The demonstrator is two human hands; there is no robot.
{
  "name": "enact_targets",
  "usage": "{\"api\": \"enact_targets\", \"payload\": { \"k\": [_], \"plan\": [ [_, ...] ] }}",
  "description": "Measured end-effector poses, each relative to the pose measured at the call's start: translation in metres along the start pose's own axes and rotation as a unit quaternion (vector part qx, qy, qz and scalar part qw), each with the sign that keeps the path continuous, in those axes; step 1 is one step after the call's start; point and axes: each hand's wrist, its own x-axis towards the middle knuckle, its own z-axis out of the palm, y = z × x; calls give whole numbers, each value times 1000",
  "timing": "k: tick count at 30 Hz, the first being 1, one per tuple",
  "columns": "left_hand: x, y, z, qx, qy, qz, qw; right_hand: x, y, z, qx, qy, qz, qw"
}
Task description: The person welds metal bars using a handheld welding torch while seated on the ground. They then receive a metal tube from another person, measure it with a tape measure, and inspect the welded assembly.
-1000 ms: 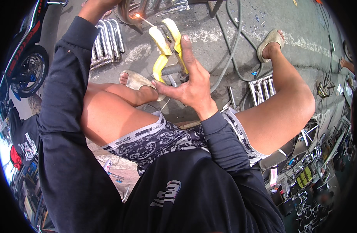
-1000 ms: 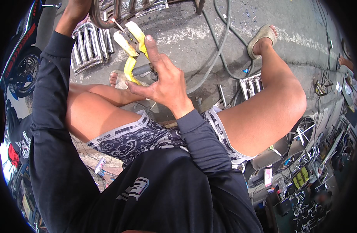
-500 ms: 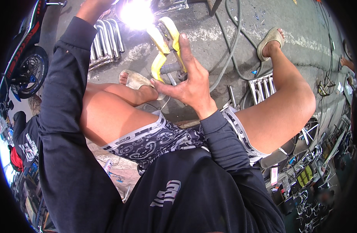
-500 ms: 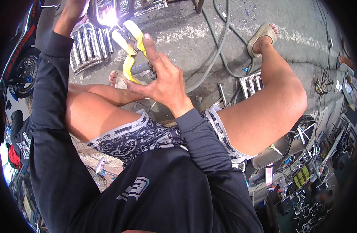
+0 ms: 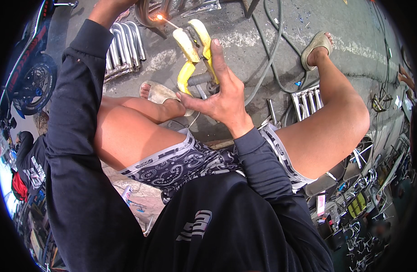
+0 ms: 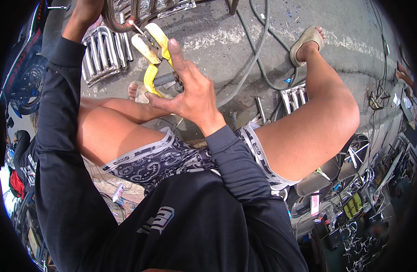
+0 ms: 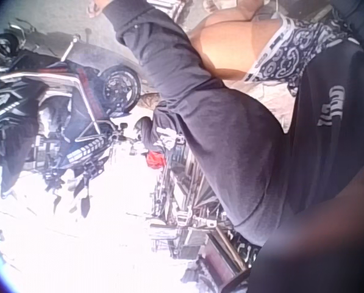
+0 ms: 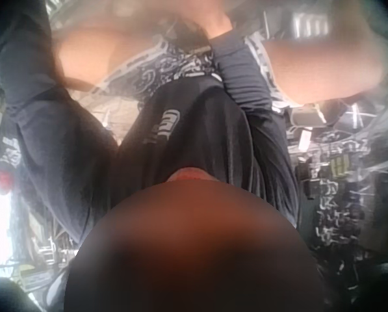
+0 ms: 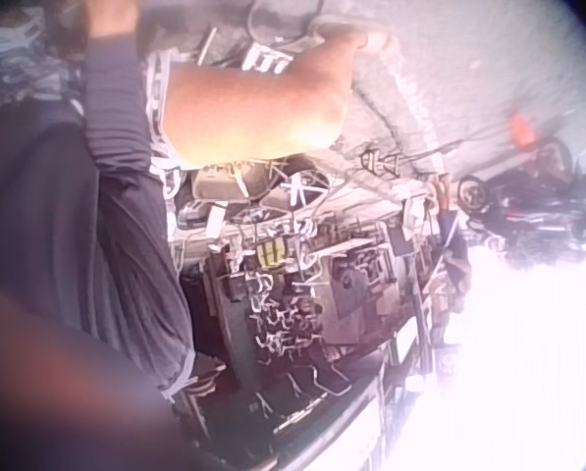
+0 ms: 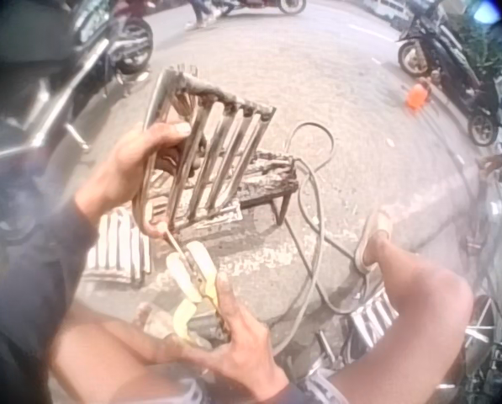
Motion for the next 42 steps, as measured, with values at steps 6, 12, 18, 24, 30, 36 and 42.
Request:
{"api": "enact_targets", "payload": {
  "k": [6,12,18,24,30,36,42],
  "plan": [
    [1,-4,-6,6,-25,5,1000,0,1,1,1,-1,3,1000],
    [4,-5,-4,10,-10,17,1000,0,1,1,5,-7,8,1000],
    [2,2,-6,-17,-40,19,999,-1,1,2,5,-5,12,1000],
    [-2,25,16,-110,47,-108,987,-1,2,2,14,-7,6,1000],
    [-11,14,22,-40,58,-8,997,0,2,3,9,-6,6,1000],
    [9,-8,-5,3,-36,-8,999,1,4,-1,50,68,5,996],
    [-2,2,-4,121,19,66,990,4,11,-3,33,51,32,998]
  ]
}}
